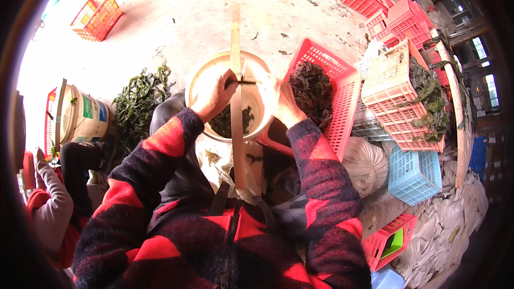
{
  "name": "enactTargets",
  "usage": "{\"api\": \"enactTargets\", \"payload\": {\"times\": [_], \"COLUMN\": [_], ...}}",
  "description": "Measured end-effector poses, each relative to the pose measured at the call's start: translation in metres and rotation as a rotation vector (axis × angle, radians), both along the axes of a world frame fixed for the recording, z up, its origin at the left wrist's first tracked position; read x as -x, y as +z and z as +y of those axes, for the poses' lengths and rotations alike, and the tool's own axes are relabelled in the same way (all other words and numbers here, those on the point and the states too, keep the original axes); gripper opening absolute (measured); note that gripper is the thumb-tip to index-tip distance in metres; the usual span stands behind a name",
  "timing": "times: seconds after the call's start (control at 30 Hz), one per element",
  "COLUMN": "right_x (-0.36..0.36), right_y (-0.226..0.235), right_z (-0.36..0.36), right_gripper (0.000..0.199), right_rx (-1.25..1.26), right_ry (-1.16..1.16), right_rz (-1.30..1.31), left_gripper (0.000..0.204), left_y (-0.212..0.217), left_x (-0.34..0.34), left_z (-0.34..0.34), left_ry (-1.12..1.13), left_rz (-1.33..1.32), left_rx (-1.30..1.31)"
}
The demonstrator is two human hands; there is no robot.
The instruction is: The person sits on the floor and repeatedly picks up leafy material from a red basket, tears or separates pieces by hand, and places them into a white bucket. The process continues with multiple leaves handled one at a time.
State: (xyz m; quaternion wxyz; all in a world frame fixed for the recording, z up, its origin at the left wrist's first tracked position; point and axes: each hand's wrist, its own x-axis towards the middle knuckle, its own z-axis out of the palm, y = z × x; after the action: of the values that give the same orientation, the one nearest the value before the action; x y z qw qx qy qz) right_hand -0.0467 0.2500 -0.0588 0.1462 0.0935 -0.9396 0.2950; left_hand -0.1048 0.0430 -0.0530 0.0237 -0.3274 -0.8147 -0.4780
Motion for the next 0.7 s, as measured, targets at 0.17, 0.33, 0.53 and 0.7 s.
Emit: {"api": "enactTargets", "payload": {"times": [0.17,0.33,0.53,0.7], "right_x": [0.051,0.017,-0.049,-0.084], "right_y": [-0.036,-0.051,-0.002,0.026], "right_z": [-0.004,0.037,0.060,0.031], "right_gripper": [0.013,0.020,0.021,0.019], "right_rx": [0.088,0.870,1.639,1.858], "right_ry": [-0.238,-0.319,-0.196,-0.085], "right_rz": [-0.083,-0.226,-0.212,-0.084], "left_gripper": [0.007,0.006,0.027,0.034], "left_y": [-0.053,-0.093,-0.051,-0.011], "left_x": [0.053,0.066,0.013,-0.076], "left_z": [0.019,-0.027,-0.029,0.016], "left_ry": [0.192,0.159,-0.030,-0.541], "left_rz": [0.172,-0.175,-0.140,-1.232], "left_rx": [0.097,0.144,-0.150,-0.456]}}
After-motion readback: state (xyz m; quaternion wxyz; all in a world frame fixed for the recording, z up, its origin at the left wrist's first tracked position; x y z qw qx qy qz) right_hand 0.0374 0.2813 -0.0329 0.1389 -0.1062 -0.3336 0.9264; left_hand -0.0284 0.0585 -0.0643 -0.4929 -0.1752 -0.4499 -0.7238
